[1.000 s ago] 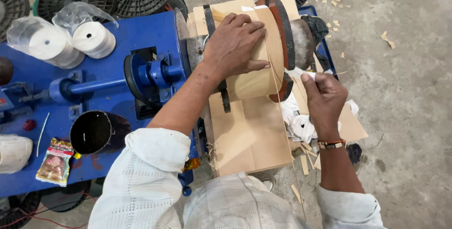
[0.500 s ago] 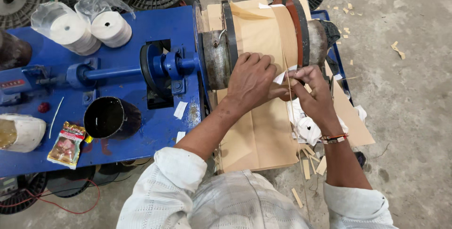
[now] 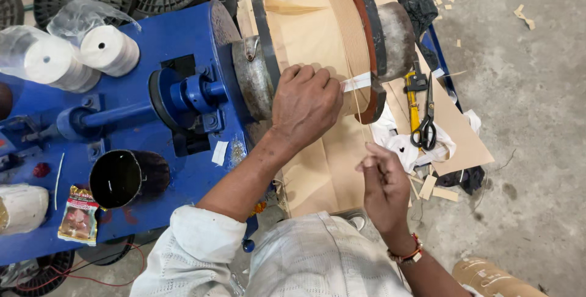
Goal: The person winds a thin cord around a rotating cylindrical drum mounted on a blue machine. They repeatedly cut short white strips with scissors and press them onto the cord at intervals to secure it. The drum continues to rotate as the person guides the cord and applies the strips.
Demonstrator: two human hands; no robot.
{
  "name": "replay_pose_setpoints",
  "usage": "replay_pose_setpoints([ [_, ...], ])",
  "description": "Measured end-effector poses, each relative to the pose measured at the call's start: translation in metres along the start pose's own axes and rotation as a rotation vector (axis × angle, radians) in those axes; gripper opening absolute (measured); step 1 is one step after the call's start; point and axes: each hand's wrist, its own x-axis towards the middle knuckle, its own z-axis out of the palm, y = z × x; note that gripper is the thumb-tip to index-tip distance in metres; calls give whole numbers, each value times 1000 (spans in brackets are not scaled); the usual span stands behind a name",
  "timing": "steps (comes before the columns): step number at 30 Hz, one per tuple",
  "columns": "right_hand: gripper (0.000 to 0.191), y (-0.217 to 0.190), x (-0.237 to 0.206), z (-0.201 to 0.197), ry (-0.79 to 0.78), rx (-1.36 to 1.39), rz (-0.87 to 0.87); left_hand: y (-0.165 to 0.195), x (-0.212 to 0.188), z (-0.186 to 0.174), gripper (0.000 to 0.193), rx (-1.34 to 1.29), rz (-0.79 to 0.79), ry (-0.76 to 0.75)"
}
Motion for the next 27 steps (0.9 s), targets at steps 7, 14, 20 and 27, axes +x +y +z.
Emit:
replay_pose_setpoints([
  [7, 13, 59, -8, 4, 134, -158, -77, -20, 24, -4, 24, -43, -46, -147],
  [14, 14, 86, 0, 2, 149, -151, -83, -44, 54, -6, 31, -63, -162, -300],
  [20, 17, 104, -12, 2, 147, -216, -160, -84, 71, 18, 19, -193, -286, -232],
  [27, 17, 92, 15, 16, 185, -282, -214, -87, 84, 13, 25, -28, -71, -52],
])
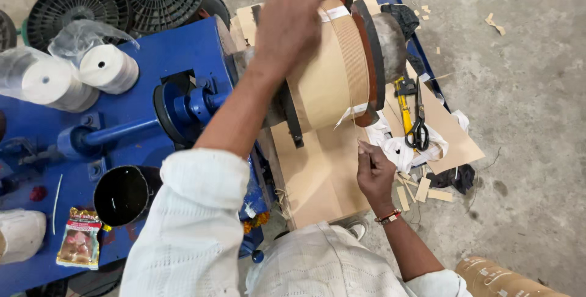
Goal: The person winds a thin cord around a rotating cylindrical drum mounted on a blue machine. They repeatedly cut short white strips with scissors and press them onto the cord at intervals to secure it. The drum continues to rotate as the person guides the cord and applies the strips.
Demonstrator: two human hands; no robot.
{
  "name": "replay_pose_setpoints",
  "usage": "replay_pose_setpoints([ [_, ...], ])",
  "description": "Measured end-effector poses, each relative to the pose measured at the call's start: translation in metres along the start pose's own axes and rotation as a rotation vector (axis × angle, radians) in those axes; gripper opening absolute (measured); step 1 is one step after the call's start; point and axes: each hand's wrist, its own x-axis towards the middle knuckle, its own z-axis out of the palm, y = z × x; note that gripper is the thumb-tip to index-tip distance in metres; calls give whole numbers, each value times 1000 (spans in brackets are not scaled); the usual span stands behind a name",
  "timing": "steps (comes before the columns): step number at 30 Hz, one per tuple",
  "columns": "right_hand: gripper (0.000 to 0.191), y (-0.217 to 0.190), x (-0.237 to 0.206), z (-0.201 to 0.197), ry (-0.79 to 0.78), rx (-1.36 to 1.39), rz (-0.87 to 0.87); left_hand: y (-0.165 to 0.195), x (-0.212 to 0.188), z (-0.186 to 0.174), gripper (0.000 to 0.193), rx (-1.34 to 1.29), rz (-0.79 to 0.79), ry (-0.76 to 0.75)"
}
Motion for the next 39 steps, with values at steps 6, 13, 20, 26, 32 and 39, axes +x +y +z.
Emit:
replay_pose_setpoints([
  [6, 18, -21, 3, 0, 2, 82, 46, 32, -59, 3, 27, -39, 251, 17],
  [13, 21, -14, 4, -3, -3, 5, -20, 7, -22, 9, 18, -115, 207, -114],
  [20, 23, -12, -70, -36, -6, -83, 108, 33, -37, -16, 20, -78, 221, -44],
  [26, 26, -5, -112, -66, -22, -98, 243, 34, -55, -10, 26, 11, 262, -76],
  [32, 29, -7, -120, -82, -5, 22, 81, 40, -46, -17, 21, 55, 149, -126],
  [39, 31, -14, -120, -90, -75, -8, 242, 51, -36, -30, 25, 65, 75, -147],
])
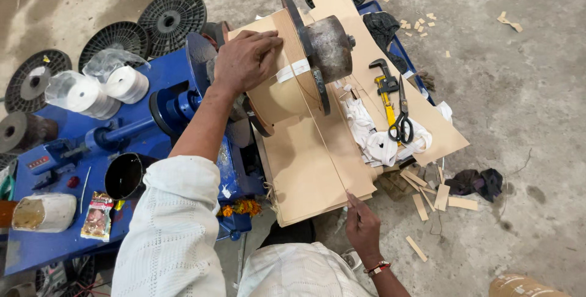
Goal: The person winds a thin cord around a rotating cylindrical drum mounted on a blue machine. They repeatedly cut short white strips with scissors and press them onto the cord at intervals to secure it. The drum continues to rotate as the person guides the cord and applies the strips.
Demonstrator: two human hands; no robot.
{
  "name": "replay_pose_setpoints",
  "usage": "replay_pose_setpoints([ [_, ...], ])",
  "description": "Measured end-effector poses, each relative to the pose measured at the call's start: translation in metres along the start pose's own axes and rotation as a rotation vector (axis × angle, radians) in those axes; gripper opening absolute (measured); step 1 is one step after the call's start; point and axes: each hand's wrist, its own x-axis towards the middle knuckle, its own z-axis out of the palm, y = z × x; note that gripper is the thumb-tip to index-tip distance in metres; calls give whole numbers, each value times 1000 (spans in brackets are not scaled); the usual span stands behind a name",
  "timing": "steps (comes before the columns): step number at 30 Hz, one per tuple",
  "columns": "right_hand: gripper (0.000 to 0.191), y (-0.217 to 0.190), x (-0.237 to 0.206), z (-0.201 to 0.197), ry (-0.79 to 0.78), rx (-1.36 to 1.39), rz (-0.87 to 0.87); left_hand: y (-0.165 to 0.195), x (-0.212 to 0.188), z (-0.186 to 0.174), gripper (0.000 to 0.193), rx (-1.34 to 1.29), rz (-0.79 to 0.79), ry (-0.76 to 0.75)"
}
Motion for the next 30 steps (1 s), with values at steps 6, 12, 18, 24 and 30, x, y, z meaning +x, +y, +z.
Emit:
replay_pose_setpoints([
  [6, 28, 11, -28, -17, 35, -64, -35, 1, 18, -12, 46, 29, -131, -121],
  [12, 31, 21, -38, -21, 66, -95, -43, -6, 59, -28, 89, -18, -198, -352],
  [18, 32, 17, -35, -13, 31, -150, 119, -11, 95, -29, 90, 66, -227, -655],
  [24, 30, 10, -36, -13, 108, -116, -63, -8, 97, -35, 87, 90, -198, -687],
  [30, 30, 1, -31, -6, 125, -174, -7, -12, 94, -37, 92, 26, -225, -674],
])
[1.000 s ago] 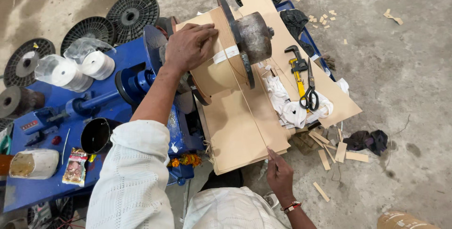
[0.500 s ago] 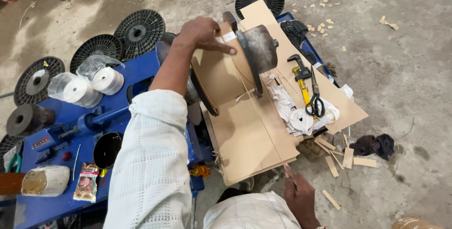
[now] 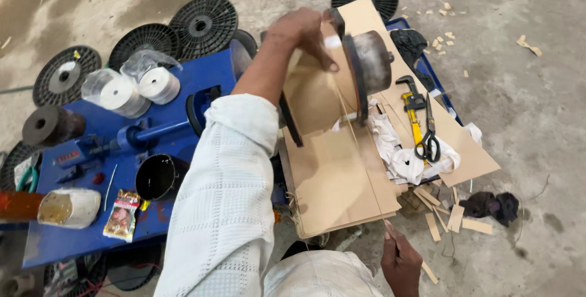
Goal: The person winds a thin cord around a rotating cylindrical drum mounted on a blue machine. They repeatedly cut short white strips with scissors and press them onto the cord at intervals to secure it. The drum continues to rotate as the person guides the cord and applies the strips.
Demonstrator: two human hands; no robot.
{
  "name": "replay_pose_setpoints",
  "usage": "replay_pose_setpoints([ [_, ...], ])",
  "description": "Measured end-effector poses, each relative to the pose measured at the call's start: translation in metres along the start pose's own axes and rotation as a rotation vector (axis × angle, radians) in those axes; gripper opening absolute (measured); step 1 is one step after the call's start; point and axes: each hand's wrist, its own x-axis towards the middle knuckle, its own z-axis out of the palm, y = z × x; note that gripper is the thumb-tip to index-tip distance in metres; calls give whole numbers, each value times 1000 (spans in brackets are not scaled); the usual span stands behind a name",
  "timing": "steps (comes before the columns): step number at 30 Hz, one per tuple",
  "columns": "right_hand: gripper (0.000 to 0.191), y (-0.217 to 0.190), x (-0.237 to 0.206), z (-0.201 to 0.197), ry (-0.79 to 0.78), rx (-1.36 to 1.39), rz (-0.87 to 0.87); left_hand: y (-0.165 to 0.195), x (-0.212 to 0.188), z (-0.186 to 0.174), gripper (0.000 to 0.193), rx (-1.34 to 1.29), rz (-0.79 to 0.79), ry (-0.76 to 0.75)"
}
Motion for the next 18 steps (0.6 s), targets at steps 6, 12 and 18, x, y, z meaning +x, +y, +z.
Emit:
replay_pose_setpoints([
  [6, 21, 1, 20, 17, 42, 57, -128, -4, -4, -2, 101, -69, 137, 114],
  [12, 24, -3, 32, 36, -36, 227, -329, -3, -32, -13, 77, -112, 138, 26],
  [18, 34, 5, 36, 43, -103, 182, -172, 0, -46, -20, 85, -49, 5, -6],
])
